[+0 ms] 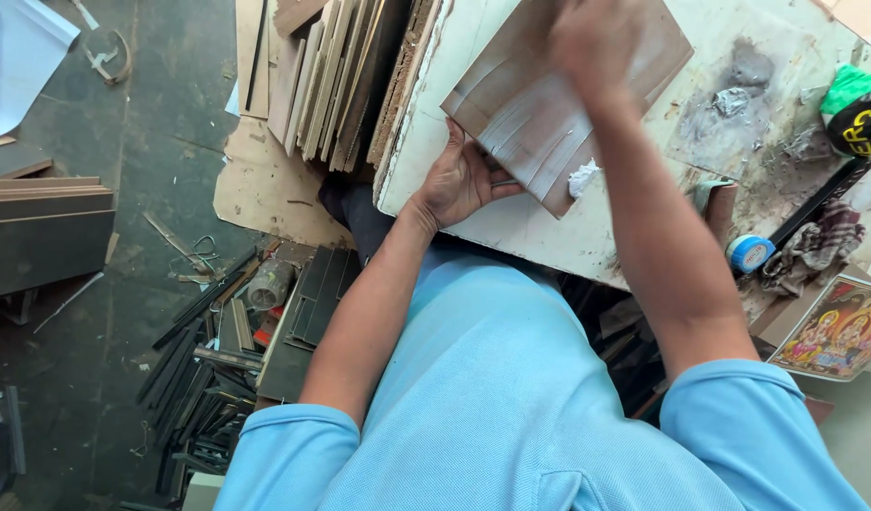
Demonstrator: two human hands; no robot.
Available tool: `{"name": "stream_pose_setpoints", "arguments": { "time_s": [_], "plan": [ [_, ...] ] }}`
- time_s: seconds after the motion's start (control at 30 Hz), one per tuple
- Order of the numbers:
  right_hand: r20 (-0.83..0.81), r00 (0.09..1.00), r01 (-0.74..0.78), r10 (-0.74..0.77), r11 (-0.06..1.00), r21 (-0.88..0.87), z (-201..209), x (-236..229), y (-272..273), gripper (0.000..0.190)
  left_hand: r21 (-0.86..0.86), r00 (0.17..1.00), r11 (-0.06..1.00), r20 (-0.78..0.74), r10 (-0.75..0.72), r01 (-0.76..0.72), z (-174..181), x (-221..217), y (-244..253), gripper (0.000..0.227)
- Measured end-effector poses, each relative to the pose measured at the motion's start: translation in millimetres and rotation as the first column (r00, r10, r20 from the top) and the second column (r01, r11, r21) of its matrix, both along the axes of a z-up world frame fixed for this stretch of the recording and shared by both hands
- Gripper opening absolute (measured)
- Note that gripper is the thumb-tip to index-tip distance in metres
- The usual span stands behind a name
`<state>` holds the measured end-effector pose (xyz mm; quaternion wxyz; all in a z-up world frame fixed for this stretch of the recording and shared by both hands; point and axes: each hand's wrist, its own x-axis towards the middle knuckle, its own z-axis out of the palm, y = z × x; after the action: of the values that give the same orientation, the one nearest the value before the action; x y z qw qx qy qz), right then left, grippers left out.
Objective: Applying adhesive to wooden boards and mounting religious pictures onto them.
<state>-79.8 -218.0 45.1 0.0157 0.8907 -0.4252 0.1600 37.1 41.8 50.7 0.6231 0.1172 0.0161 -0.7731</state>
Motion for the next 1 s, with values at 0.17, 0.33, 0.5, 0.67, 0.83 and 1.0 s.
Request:
{"name": "stream_pose_setpoints", "arguments": {
  "time_s": [0.17, 0.33, 0.5, 0.67, 0.83, 1.0],
  "plan": [
    [0.217, 0.901, -0.432, 0.375, 0.752, 0.498, 163.8, 65.0, 171.2, 0.035, -0.008, 0.998, 1.0, -0.059, -0.002, 0.001, -7.9, -2.9, 2.9, 0.102],
    [0.173, 0.971, -0.221, 0.164, 0.891, 0.396, 120.8, -14.5, 75.3, 0.025, -0.007, 0.997, 1.0, -0.07, 0.015, -0.015, -16.8, -6.2, 3.7, 0.096],
    [0.123, 0.989, 0.057, -0.088, 0.97, 0.235, 87.1, -78.5, -25.2, 0.02, -0.059, 1.0, 0.998, -0.016, 0.022, -0.023, -5.6, 2.0, -6.0, 0.095],
    [0.143, 0.978, 0.138, -0.155, 0.983, 0.125, -5.3, -81.2, -44.9, 0.026, -0.063, 0.999, 0.998, -0.054, -0.006, 0.003, -16.1, -5.1, 2.3, 0.095],
    [0.086, 0.981, -0.187, 0.172, 0.957, 0.221, 73.1, 12.0, 86.8, 0.021, -0.031, 0.999, 1.0, -0.041, -0.005, 0.004, -14.1, -6.4, 4.2, 0.089],
    [0.22, 0.895, -0.444, 0.387, 0.751, 0.488, 139.8, 12.1, 151.5, 0.037, 0.022, 0.999, 0.999, -0.011, 0.04, -0.04, -25.6, -8.4, 3.2, 0.084]
  ]
}}
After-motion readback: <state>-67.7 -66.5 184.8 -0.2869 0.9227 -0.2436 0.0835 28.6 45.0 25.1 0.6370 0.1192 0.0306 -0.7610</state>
